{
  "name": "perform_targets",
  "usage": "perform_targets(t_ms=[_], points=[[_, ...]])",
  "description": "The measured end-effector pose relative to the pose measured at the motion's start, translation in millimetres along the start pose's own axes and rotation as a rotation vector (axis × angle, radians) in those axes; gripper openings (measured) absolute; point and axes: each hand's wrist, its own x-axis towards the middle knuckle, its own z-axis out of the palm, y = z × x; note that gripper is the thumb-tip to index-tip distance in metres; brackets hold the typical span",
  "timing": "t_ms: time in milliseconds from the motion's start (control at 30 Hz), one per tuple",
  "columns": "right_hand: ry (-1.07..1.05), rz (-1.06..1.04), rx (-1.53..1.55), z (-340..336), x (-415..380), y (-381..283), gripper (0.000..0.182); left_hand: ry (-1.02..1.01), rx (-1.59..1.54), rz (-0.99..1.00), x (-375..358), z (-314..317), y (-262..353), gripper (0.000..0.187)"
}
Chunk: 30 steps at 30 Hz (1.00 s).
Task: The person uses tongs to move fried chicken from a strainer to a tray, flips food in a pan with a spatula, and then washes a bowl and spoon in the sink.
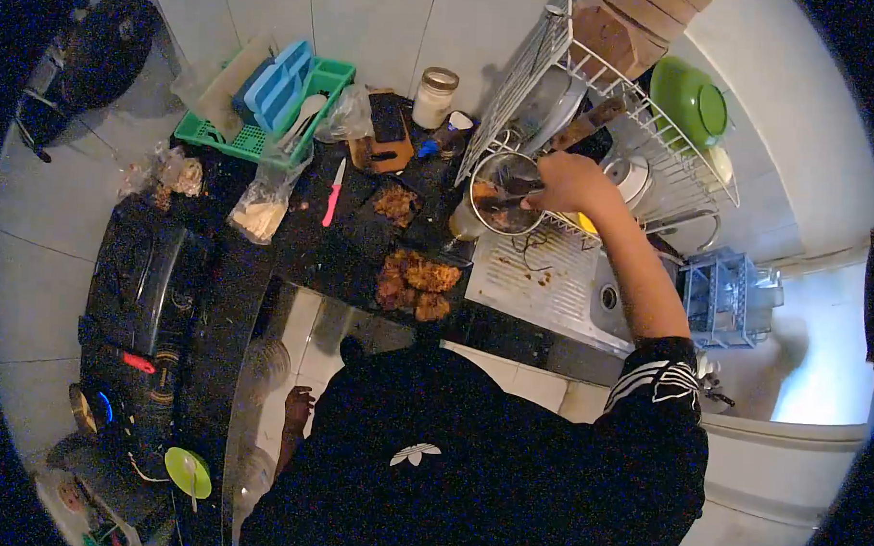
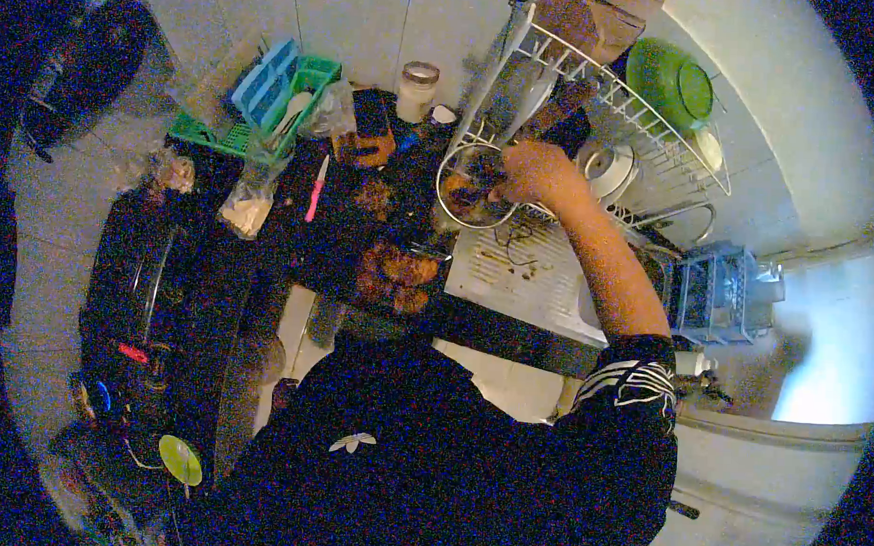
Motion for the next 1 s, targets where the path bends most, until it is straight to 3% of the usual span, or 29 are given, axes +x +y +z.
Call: perform_targets(t_ms=[233,333,567,700,767,833,867,1000], points=[[0.096,-0.075,-0.089,7.3,1.6,0.1,0.040,-0.034,-0.227,-0.147,-2.7,9.1,-3.5,0.021],[0.101,-0.125,-0.056,7.5,1.9,4.2,0.049,-0.057,-0.308,-0.196,-2.7,9.2,-4.0,0.022],[0.128,-0.134,-0.037,11.1,1.8,13.7,0.050,-0.132,-0.522,-0.379,1.3,-1.3,-1.6,0.023],[0.177,-0.119,-0.031,6.9,-8.7,17.9,0.048,-0.085,-0.316,-0.318,0.1,3.0,-1.7,0.029],[0.223,-0.121,-0.002,-2.7,-24.3,23.5,0.048,-0.036,-0.117,-0.015,-8.9,12.8,2.7,0.031],[0.354,-0.029,0.007,-7.0,-39.2,34.8,0.046,-0.056,-0.242,-0.071,-9.4,12.3,11.1,0.026],[0.301,0.018,0.016,-12.9,-47.5,38.9,0.046,-0.078,-0.371,-0.117,-7.6,10.2,15.7,0.022],[0.223,0.082,0.205,-23.8,-91.1,54.9,0.045,0.007,-0.210,-0.155,2.9,7.0,6.8,0.018]])
